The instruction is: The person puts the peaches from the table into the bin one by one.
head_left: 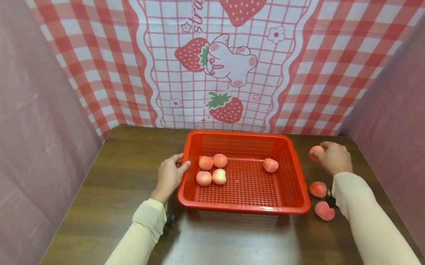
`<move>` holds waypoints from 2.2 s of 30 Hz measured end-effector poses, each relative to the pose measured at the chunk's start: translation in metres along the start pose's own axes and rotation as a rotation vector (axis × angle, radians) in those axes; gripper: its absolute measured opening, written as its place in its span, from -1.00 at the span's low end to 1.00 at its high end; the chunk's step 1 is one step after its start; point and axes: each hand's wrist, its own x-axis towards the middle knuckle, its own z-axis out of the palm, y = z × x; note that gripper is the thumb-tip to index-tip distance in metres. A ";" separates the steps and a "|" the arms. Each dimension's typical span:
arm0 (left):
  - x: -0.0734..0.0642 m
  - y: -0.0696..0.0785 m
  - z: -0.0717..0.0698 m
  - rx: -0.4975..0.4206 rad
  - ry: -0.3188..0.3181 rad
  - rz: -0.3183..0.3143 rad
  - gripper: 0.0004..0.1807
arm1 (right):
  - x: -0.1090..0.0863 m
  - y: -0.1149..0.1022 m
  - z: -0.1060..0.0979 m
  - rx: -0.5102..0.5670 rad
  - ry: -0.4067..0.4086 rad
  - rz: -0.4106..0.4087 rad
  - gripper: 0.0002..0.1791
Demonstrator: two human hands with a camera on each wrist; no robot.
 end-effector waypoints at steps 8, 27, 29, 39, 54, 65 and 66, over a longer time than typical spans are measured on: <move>0.001 0.000 0.000 0.000 -0.007 -0.005 -0.55 | 0.004 -0.016 -0.004 -0.004 -0.004 -0.007 -0.39; 0.003 0.000 -0.001 -0.030 -0.021 -0.021 -0.54 | 0.017 -0.058 -0.008 -0.018 0.036 -0.097 -0.55; 0.002 0.000 -0.001 -0.033 -0.022 -0.020 -0.54 | 0.018 -0.065 -0.008 -0.027 0.036 -0.115 -0.56; 0.003 -0.002 0.001 -0.032 -0.023 -0.034 -0.55 | 0.023 -0.091 0.001 0.025 -0.015 -0.079 -0.45; 0.004 -0.002 0.002 -0.039 -0.018 -0.031 -0.54 | 0.026 -0.110 0.025 0.120 -0.076 -0.101 -0.49; 0.001 -0.006 0.004 -0.031 0.000 -0.020 -0.56 | 0.024 -0.110 0.053 0.100 -0.150 -0.112 -0.45; 0.001 -0.006 0.004 -0.035 -0.001 -0.024 -0.56 | 0.024 -0.111 0.056 0.098 -0.161 -0.116 -0.46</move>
